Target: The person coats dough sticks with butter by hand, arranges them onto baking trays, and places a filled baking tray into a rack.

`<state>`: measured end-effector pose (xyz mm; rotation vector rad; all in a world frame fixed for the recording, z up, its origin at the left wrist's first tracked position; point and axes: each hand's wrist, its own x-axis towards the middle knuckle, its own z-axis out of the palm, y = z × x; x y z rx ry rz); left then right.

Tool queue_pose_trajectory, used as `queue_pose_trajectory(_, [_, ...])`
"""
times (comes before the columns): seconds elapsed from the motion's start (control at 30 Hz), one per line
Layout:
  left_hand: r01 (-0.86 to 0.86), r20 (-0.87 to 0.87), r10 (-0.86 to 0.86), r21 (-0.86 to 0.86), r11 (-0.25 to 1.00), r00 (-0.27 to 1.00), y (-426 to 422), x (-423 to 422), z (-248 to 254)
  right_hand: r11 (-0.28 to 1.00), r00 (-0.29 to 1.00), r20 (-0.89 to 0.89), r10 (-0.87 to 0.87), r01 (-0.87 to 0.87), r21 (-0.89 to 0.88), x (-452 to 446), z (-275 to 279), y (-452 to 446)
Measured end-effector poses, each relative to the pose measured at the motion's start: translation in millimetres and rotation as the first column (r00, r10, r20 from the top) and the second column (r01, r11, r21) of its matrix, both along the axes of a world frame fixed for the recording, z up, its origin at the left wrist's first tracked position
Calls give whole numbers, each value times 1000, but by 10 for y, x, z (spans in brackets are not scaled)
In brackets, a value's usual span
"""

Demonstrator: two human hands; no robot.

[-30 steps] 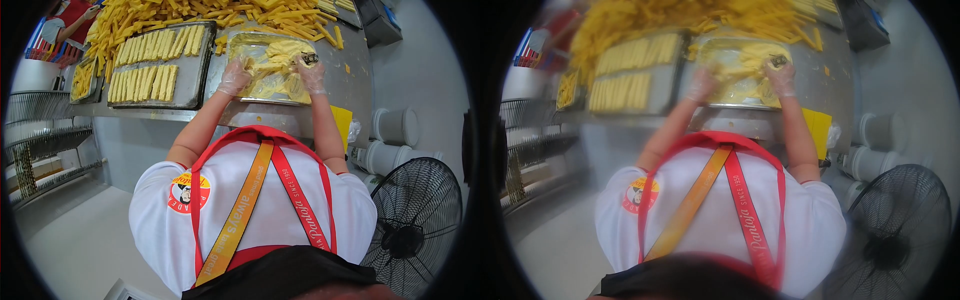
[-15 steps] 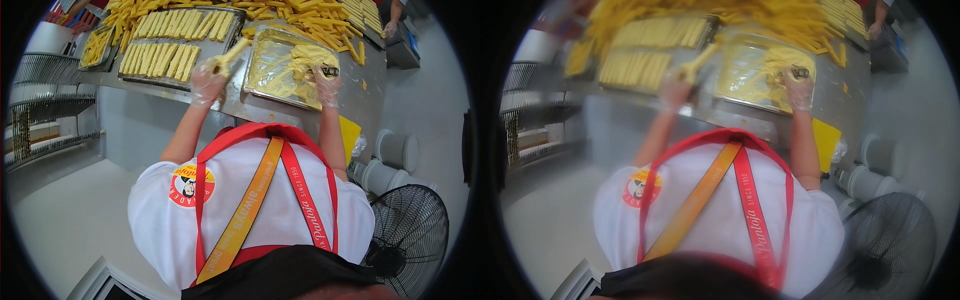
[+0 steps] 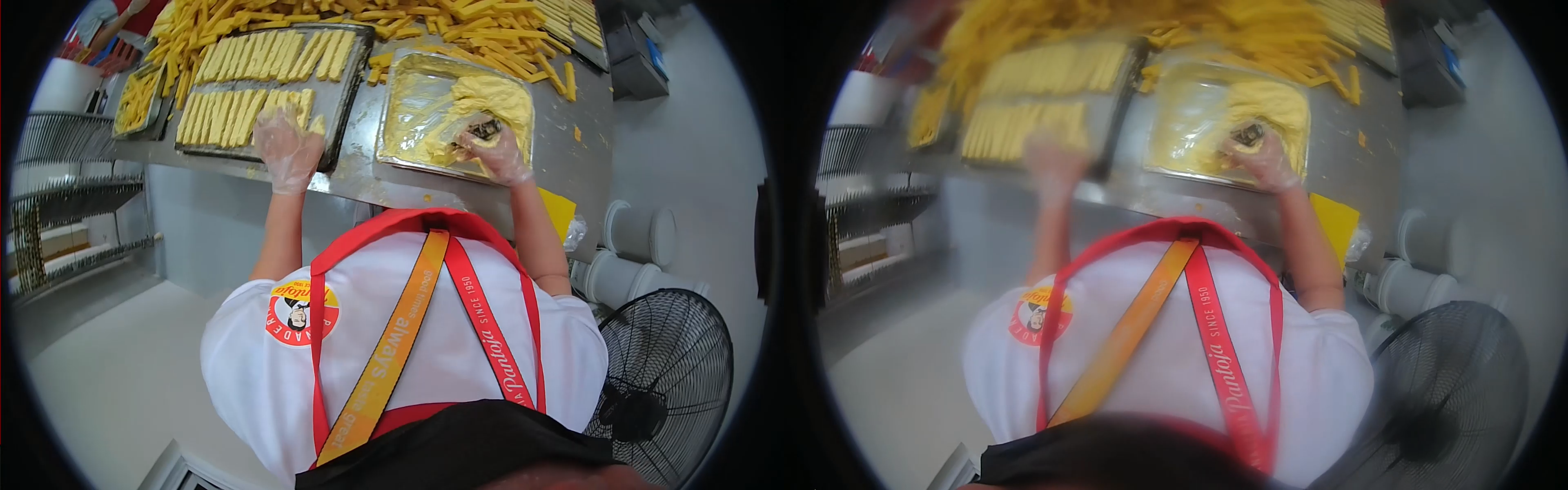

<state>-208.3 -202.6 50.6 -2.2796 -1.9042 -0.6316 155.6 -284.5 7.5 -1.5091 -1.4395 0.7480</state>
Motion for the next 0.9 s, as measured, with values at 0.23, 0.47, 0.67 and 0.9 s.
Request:
queue_pose_trajectory(0.23, [537,202,-541,79,840,817,859,1615,150,922,810,443,-384,359,144,574,-79,294])
queue_pose_trajectory(0.47, [658,103,-653,-218,721,750,1474,3264,-309,933,986,-12,-163,151,-327,167,545,121])
queue_pose_trajectory(0.67, [591,-165,-645,-283,755,746,1785,3773,-852,967,908,334,-251,221,126,503,-103,217])
queue_pose_trajectory(0.9, [558,-13,-576,-230,797,817,1584,3410,-402,952,965,91,-244,257,-167,719,-95,203])
